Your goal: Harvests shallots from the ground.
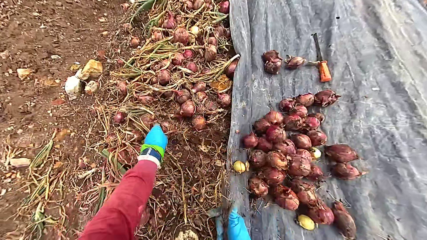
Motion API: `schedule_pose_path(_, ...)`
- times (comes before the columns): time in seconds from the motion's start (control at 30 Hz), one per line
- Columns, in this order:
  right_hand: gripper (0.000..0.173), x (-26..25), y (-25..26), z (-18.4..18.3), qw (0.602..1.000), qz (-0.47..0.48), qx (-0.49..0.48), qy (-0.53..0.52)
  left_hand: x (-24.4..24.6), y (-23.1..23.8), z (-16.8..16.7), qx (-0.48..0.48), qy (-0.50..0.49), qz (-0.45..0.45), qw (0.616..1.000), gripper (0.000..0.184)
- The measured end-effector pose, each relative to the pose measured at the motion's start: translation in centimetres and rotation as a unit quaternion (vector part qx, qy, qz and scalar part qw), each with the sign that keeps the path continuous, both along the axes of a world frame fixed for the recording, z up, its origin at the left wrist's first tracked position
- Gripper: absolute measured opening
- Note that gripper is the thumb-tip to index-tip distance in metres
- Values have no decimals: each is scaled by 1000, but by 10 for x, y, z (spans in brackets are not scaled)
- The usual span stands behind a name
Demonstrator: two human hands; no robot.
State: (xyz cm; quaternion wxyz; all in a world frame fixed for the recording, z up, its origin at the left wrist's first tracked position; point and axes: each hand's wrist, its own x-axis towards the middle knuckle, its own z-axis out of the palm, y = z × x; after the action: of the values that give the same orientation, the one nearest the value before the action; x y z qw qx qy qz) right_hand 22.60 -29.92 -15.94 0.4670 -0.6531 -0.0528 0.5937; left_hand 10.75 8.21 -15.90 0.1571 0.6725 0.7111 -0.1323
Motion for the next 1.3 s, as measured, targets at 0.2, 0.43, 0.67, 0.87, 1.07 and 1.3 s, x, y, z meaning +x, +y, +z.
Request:
schedule_pose_path(0.2,103,-8,36,-21,993,8,36,112,-49,-49,32,-120,-104,-107,981,39)
schedule_pose_path(0.43,78,13,62,33,983,75,153,-70,-17,-141,122,-304,-117,-390,861,67)
schedule_pose_path(0.67,67,50,20,54,985,130,105,-41,19,-172,149,-237,-2,-435,869,77)
schedule_pose_path(0.87,87,50,-28,63,985,78,150,-46,17,-158,129,-110,-112,-339,927,55)
schedule_pose_path(1.07,74,73,-28,63,954,199,106,-197,86,-237,175,-281,-19,-563,777,40)
schedule_pose_path(1.3,88,140,3,71,946,127,55,-292,17,-29,199,93,-88,-286,950,34)
